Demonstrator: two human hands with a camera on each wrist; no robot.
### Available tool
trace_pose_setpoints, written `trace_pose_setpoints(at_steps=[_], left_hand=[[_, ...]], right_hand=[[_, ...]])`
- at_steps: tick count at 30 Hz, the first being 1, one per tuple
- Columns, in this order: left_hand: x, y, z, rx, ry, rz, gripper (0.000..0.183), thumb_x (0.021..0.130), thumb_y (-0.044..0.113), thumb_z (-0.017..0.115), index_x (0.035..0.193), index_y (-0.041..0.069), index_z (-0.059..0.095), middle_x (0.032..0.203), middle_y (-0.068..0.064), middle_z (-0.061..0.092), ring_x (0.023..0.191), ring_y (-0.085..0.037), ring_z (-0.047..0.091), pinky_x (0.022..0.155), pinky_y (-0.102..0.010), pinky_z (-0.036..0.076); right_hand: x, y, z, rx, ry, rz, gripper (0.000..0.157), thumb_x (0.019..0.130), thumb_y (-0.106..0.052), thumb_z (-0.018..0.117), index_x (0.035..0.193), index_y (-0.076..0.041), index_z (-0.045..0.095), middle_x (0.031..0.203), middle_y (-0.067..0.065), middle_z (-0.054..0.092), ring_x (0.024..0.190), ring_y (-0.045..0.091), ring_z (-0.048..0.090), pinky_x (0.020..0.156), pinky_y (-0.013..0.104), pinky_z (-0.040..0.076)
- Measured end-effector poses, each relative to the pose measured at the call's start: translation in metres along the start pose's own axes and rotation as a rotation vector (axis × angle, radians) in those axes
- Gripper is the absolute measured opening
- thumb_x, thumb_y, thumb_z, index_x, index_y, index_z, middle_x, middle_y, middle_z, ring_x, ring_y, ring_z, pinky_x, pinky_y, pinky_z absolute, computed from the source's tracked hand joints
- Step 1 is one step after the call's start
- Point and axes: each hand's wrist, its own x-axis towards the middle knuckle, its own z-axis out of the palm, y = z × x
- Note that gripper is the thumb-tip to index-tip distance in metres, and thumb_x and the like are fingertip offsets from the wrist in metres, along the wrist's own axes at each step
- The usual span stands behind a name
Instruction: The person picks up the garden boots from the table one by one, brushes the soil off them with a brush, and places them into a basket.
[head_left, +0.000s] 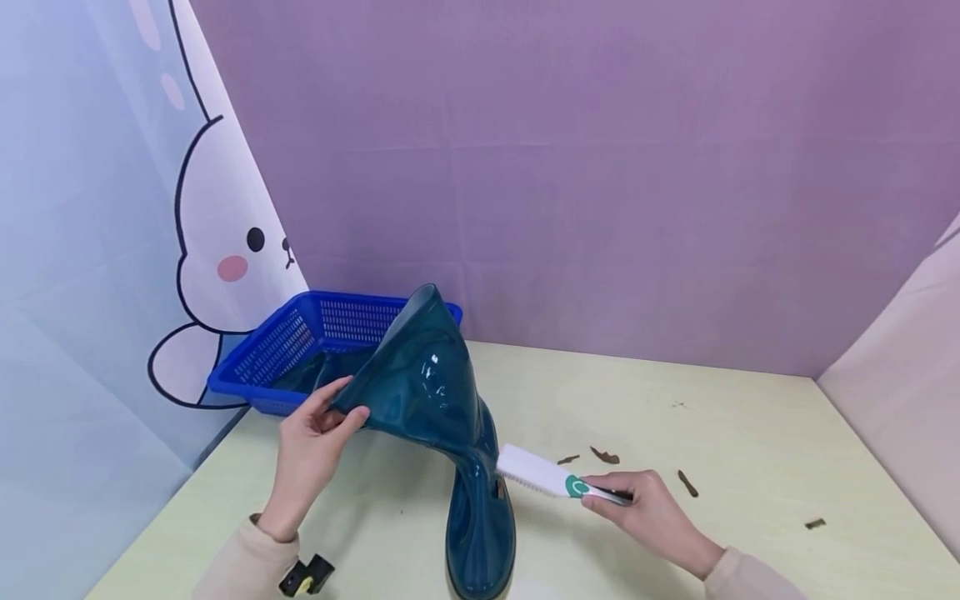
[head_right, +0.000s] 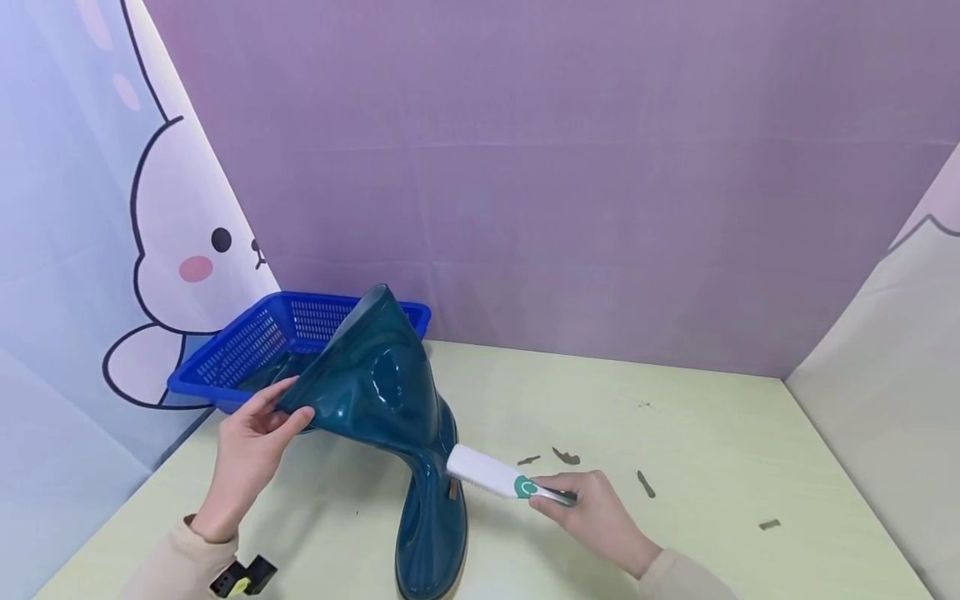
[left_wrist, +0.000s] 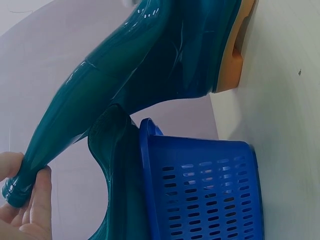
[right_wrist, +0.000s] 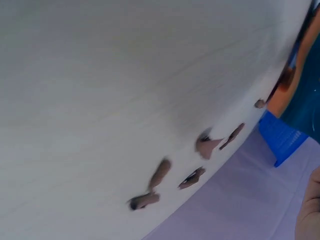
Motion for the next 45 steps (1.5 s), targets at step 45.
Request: trace_pose_setpoints(at_steps=[45], left_hand=[[0.005, -0.001, 0.005, 0.016, -0.005, 0.020, 0.043, 0.082, 0.019, 0.067, 0.123, 0.015, 0.055, 0.062, 0.003, 0.046, 0.049, -0.008, 0.035, 0.043, -0.025, 0.032]], right_hand=[[0.001, 0.009, 0.001, -0.060, -0.095, -0.051, 0.024, 0.079, -0.027, 0.069, 0.093, -0.008, 0.072, 0.081, -0.001, 0.071, 0.054, -0.007, 0.043, 0.044, 0.017, 0.041]])
